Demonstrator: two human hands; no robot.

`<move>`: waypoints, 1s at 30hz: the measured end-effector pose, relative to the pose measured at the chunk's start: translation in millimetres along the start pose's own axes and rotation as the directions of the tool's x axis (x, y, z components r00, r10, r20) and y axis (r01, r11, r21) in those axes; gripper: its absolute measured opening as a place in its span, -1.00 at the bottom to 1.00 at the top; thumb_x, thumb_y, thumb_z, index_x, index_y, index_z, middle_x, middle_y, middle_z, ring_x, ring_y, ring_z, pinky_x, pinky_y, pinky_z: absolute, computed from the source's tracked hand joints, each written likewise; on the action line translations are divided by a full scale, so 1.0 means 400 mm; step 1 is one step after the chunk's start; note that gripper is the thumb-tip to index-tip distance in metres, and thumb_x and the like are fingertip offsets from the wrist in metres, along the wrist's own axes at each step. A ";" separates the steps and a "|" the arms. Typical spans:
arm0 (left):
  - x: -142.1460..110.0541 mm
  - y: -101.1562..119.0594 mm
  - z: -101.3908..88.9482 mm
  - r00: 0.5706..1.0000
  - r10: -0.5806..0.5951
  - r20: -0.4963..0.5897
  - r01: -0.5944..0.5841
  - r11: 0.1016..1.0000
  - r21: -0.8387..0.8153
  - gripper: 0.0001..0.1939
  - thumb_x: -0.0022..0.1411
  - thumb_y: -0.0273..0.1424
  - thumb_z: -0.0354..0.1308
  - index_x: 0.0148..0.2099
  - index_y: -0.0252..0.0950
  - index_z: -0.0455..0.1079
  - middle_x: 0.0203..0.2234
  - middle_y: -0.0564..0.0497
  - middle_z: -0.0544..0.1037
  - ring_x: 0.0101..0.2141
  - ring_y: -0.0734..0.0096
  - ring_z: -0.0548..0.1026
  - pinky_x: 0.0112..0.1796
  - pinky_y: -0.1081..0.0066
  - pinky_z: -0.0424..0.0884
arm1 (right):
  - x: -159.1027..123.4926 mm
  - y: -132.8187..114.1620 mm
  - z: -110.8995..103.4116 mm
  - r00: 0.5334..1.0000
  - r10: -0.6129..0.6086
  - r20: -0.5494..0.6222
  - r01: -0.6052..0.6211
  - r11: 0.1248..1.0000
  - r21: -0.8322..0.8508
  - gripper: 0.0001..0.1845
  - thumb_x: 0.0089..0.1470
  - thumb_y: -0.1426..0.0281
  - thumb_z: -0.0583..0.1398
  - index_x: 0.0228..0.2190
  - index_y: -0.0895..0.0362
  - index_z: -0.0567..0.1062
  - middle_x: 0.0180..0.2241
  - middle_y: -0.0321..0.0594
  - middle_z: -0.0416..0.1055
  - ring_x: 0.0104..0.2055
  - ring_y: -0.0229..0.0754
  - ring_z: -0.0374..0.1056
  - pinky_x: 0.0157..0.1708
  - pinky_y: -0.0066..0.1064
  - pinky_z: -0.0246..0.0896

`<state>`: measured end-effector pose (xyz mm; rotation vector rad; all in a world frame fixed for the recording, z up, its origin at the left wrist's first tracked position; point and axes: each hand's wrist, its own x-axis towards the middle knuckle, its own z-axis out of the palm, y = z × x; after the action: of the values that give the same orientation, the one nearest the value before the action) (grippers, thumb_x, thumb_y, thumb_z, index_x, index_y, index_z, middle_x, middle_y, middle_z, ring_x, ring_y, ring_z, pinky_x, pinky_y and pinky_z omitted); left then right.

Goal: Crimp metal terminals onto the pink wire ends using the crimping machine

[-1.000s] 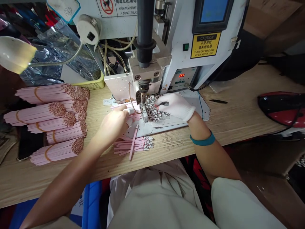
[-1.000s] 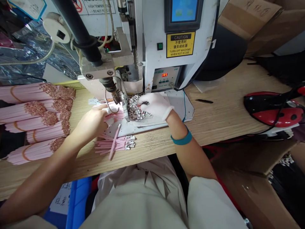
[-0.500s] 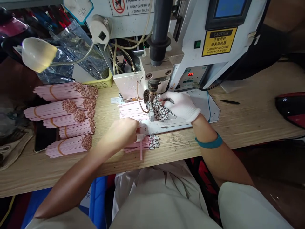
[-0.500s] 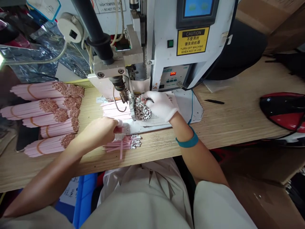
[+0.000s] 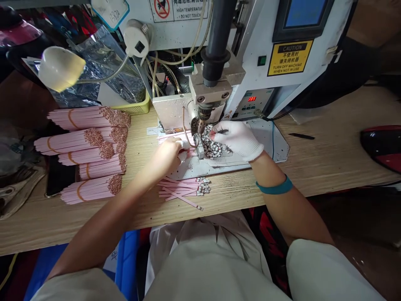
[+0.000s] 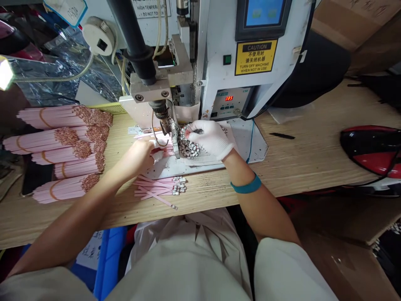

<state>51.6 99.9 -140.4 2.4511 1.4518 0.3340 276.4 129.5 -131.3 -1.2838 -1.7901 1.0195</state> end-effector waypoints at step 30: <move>0.006 -0.005 -0.021 0.997 -0.063 0.041 0.074 0.774 -0.629 -0.71 0.14 -0.23 0.14 -0.40 -0.38 0.46 -0.38 -0.06 0.55 -0.30 0.30 0.48 -0.25 0.42 0.36 | -0.004 -0.010 0.054 0.934 0.208 0.291 -0.339 0.779 0.528 -0.88 -0.06 0.63 0.20 -0.41 0.22 0.40 -0.61 -0.33 0.35 -0.69 -0.40 0.23 -0.81 -0.64 0.11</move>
<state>48.3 104.1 -132.9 1.8414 1.1615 0.6613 256.4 122.9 -137.6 -1.0860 -1.2880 1.7676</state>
